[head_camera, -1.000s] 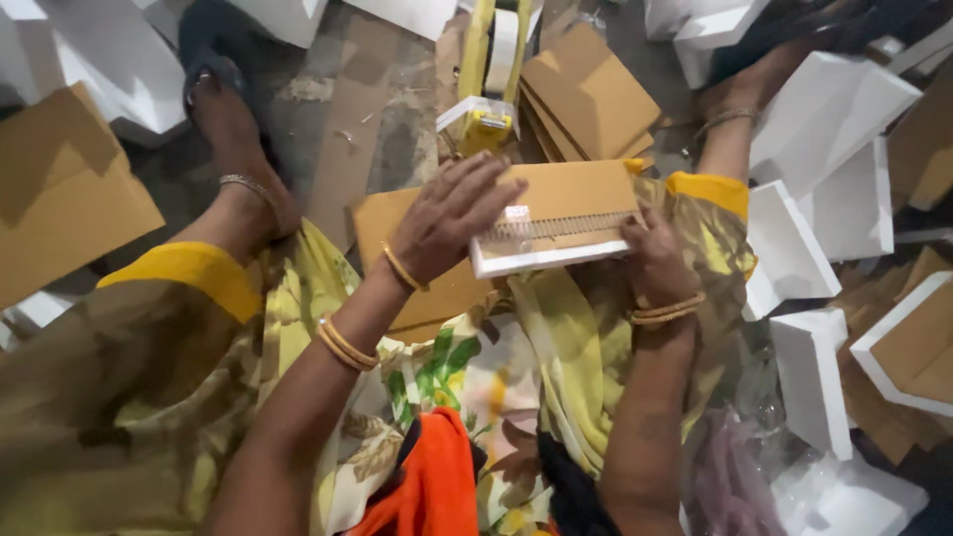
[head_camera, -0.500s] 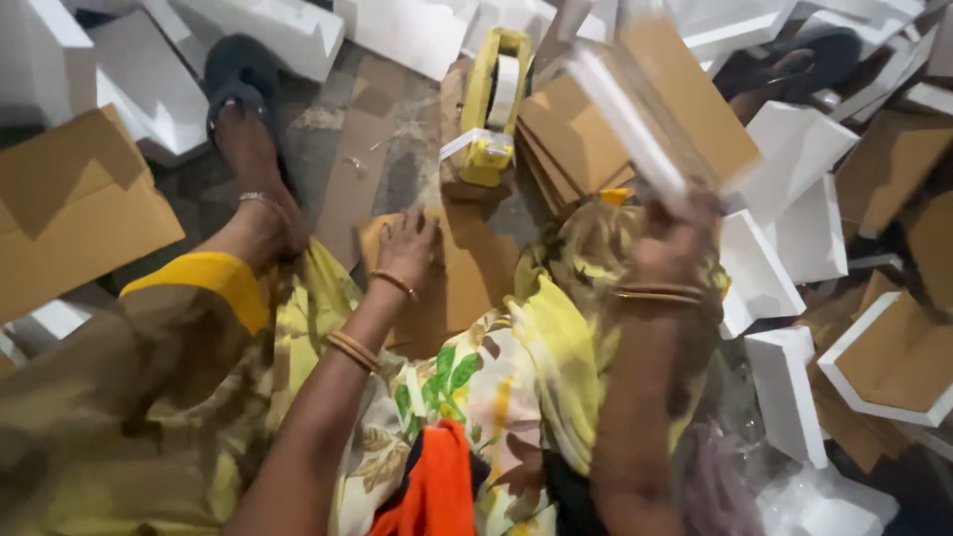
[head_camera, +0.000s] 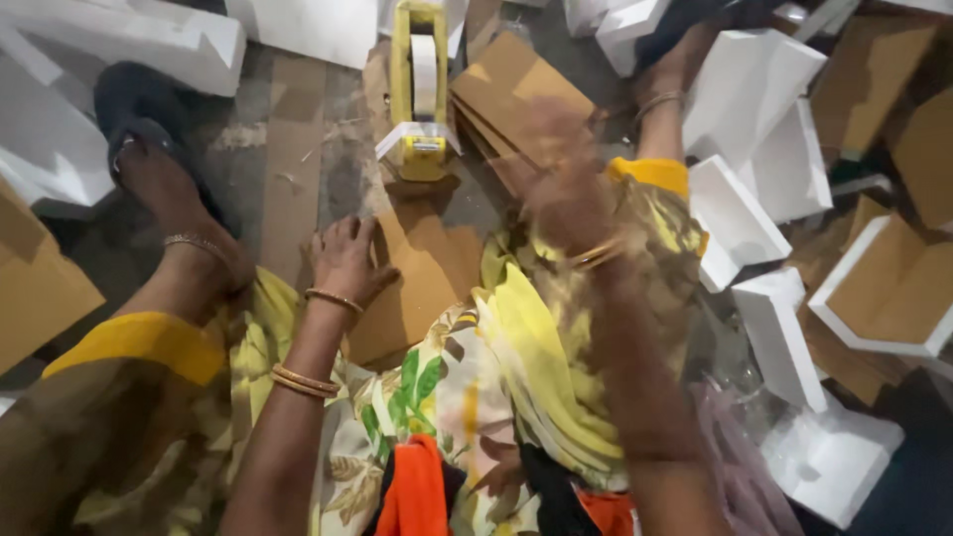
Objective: The person sits on the floor and assembles small cardboard boxes by folding flaps and securing them with adhesive tape. They repeatedly pick up flat cardboard pieces, fold them into box shapes, and apply tape to the seams.
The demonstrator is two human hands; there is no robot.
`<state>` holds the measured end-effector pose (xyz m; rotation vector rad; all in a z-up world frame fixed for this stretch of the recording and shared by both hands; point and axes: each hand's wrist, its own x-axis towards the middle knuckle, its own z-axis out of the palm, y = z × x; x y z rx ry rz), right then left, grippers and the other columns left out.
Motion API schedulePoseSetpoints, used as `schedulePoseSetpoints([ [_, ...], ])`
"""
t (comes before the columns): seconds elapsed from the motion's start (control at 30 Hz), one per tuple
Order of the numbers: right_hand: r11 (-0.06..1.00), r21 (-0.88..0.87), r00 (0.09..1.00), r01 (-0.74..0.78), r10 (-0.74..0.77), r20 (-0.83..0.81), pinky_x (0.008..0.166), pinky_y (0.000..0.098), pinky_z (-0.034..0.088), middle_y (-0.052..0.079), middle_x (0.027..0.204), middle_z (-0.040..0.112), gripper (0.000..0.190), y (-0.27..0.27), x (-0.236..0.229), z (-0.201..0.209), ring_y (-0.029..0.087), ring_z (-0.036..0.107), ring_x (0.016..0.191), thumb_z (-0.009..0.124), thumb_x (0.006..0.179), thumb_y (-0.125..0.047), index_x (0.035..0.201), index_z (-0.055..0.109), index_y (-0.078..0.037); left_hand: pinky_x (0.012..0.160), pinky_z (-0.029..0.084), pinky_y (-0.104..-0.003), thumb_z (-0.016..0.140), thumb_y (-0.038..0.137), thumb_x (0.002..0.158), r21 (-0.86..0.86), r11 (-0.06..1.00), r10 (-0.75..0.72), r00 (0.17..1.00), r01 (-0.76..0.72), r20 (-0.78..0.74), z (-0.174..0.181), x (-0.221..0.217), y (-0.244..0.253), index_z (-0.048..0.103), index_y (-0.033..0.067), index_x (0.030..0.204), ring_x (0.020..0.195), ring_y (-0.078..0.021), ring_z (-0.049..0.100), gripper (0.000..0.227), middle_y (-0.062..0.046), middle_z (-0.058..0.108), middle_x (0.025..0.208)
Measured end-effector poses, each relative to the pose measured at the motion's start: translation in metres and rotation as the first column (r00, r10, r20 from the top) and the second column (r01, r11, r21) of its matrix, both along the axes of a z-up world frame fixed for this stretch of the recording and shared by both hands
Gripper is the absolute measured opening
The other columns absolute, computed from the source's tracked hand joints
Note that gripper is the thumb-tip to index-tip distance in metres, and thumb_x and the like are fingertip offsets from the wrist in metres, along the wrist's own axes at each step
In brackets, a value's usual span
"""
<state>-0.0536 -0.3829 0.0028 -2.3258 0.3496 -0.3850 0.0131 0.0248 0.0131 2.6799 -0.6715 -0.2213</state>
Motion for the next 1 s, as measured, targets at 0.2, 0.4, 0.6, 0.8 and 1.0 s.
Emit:
schedulePoseSetpoints([
  [0.2,0.688,-0.709,0.949,0.154,-0.304,-0.089,0.115,0.0566,0.028,0.039,0.159,0.033,0.105,-0.236,-0.072,0.015,0.055,0.033,0.143,0.090,0.089,-0.042,0.154,0.031,0.015,0.107,0.035,-0.053,0.095,0.040,0.056,-0.009,0.998,0.068,0.996,-0.069,-0.064,0.016,0.010,-0.007,0.052,0.0198,0.140,0.119,-0.0354,0.051,0.097,-0.013,0.056,0.122],
  [0.4,0.653,-0.750,0.558,0.104,-0.662,-0.500,0.120,0.0575,0.036,0.035,0.143,0.053,0.093,-0.246,-0.144,0.002,0.051,0.047,0.142,0.091,0.079,-0.042,0.145,0.048,0.006,0.104,0.035,-0.054,0.097,0.039,0.050,-0.025,0.998,0.055,0.998,-0.055,0.018,0.026,0.015,-0.013,0.052,0.0178,0.140,0.113,-0.0368,0.052,0.102,-0.015,0.054,0.117],
  [0.6,0.954,0.296,0.997,0.044,-0.021,-0.079,0.102,0.0449,0.046,0.019,0.150,0.055,0.081,-0.229,-0.204,0.034,0.040,0.057,0.130,0.080,0.098,-0.041,0.156,0.041,-0.001,0.090,0.043,-0.055,0.095,0.038,0.054,-0.051,0.994,0.092,0.996,-0.091,0.013,0.034,0.019,-0.007,0.054,0.0241,0.140,0.111,-0.0387,0.052,0.096,-0.015,0.053,0.118],
  [0.8,0.802,0.442,0.907,0.401,-0.415,-0.070,0.093,0.0413,0.046,0.017,0.134,0.055,0.070,-0.216,-0.213,0.075,0.034,0.055,0.116,0.081,0.096,-0.034,0.148,0.047,-0.001,0.083,0.050,-0.055,0.089,0.032,0.073,-0.191,0.971,0.133,0.988,-0.147,-0.081,-0.001,0.038,0.017,0.065,0.0227,0.127,0.107,-0.0415,0.061,0.061,-0.017,0.057,0.122],
  [1.0,0.773,0.499,0.877,0.392,-0.478,0.052,0.084,0.0377,0.046,0.014,0.119,0.055,0.059,-0.163,-0.173,0.118,0.027,0.054,0.102,0.082,0.094,-0.026,0.139,0.054,-0.001,0.076,0.057,-0.037,0.083,0.021,0.084,-0.507,0.772,0.226,0.912,-0.382,-0.343,-0.078,0.068,0.044,0.072,0.0074,0.103,0.084,-0.0218,0.070,0.026,-0.007,0.075,0.093],
])
